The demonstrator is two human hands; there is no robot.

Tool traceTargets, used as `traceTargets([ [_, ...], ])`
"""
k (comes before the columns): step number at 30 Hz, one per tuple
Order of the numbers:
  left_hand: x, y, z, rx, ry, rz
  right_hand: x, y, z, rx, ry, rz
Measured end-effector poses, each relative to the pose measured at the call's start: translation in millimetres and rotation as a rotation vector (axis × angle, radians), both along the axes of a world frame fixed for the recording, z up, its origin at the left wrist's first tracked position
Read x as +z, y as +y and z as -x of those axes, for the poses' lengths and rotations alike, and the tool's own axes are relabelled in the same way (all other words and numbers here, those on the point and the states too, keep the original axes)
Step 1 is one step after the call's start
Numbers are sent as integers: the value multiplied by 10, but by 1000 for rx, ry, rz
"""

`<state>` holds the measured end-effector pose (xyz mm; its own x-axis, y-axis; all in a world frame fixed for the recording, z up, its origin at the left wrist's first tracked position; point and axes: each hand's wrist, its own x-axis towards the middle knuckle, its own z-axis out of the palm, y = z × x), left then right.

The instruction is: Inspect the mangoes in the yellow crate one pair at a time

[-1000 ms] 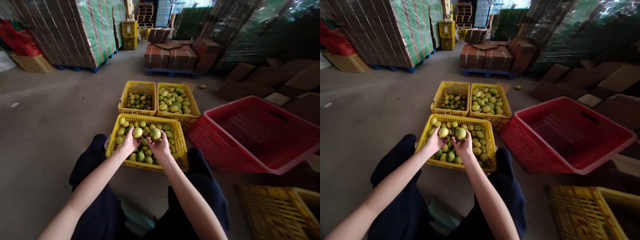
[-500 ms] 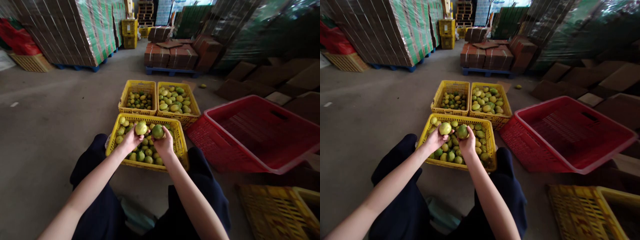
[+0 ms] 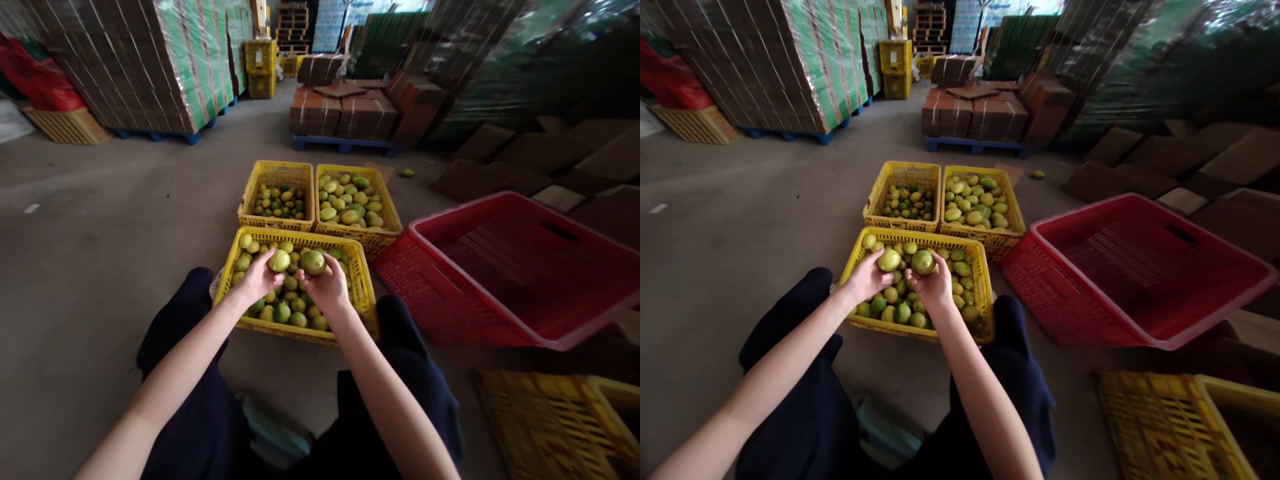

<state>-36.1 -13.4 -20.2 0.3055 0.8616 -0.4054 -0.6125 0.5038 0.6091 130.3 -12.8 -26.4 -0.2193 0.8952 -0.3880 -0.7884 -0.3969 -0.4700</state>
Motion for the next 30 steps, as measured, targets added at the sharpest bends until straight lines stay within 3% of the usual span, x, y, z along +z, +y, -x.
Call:
traceTargets([
  [3, -49, -17, 12, -66, 95, 29, -7, 13, -14, 6, -28, 38],
  [5, -45, -40, 1, 15, 209, -53, 13, 7, -2, -34, -75, 17],
  [7, 0, -69, -2, 177, 329, -240, 50, -17, 19, -92, -148, -71],
  [10, 109, -119, 37, 351, 474, -514, 123, -80, 52, -159, -329, -323],
  [13, 185, -165, 114, 364, 582, -606, 195, -141, 68, -242, -520, -525],
  [18, 149, -213, 245, 337, 713, -686, 271, -181, 71, -308, -652, -587],
  [22, 34, -234, 239, 332, 700, -680, 216, -171, 82, -244, -601, -507],
  [27, -151, -138, 45, 372, 364, -435, 28, -63, 61, -137, -458, -106],
  [30, -289, -68, -14, 133, 314, -323, -39, 26, 0, -117, -404, 116],
])
